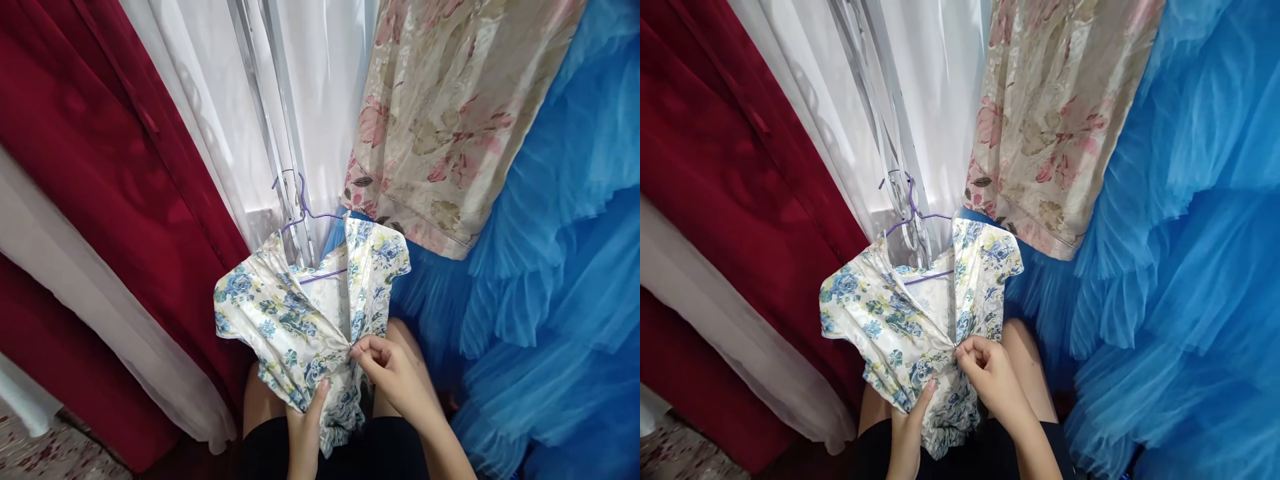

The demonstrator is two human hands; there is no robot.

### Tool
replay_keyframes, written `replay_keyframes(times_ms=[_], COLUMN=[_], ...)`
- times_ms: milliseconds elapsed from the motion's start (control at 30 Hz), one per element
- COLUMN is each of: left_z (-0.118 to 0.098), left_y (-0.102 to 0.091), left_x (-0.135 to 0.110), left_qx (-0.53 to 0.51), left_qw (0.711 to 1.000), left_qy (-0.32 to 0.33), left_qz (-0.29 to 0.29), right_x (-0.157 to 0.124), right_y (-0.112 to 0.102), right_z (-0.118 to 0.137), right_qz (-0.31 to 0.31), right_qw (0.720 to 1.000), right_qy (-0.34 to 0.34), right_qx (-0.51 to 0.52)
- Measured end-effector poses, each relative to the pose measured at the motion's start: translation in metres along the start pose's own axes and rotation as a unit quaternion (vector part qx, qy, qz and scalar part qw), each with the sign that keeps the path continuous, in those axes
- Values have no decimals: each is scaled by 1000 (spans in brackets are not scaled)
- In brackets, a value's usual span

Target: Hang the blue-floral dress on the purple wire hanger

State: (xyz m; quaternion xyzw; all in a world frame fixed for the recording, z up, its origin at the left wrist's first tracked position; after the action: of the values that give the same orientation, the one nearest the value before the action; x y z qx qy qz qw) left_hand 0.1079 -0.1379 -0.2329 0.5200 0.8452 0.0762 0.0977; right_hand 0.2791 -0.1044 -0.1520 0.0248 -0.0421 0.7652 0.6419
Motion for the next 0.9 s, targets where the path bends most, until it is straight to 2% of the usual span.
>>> replay_keyframes(times_ms=[67,133,233,300,367,433,567,667,767,900], left_z=[7,11,10,5,-2,-11,-30,-37,-38,-36], left_y=[-9,-18,-25,-21,-8,7,35,50,54,46], left_x=[9,15,14,6,-2,-5,5,7,2,-2], left_qx=[18,34,65,109,169,210,205,187,173,161], left_qw=[1000,996,972,942,915,897,896,899,903,900], left_qy=[9,55,185,280,352,389,390,374,371,390], left_qz=[-24,-55,-131,-149,-97,-26,60,133,127,107], right_x=[2,5,9,9,8,5,-3,-6,-7,-8], right_y=[2,5,11,14,16,17,12,8,10,18], right_z=[-5,-9,-9,-7,-3,1,7,8,8,9], right_qz=[-20,-32,-27,-16,-6,9,34,27,29,52], right_qw=[1000,999,999,1000,1000,1000,999,999,999,997], right_qy=[-3,-7,-8,-7,-9,-12,-3,2,2,5], right_qx=[1,-6,-17,-16,-11,-9,-6,24,39,52])
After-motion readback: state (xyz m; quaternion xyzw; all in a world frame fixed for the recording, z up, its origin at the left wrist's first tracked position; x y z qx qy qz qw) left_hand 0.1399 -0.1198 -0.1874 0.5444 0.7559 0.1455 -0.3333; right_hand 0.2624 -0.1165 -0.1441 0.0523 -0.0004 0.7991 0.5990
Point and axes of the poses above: each hand's wrist, its own x-axis towards the middle knuckle, its own y-axis out of the palm, z = x × y, the point moved 2 cm from there along x, towards the middle knuckle
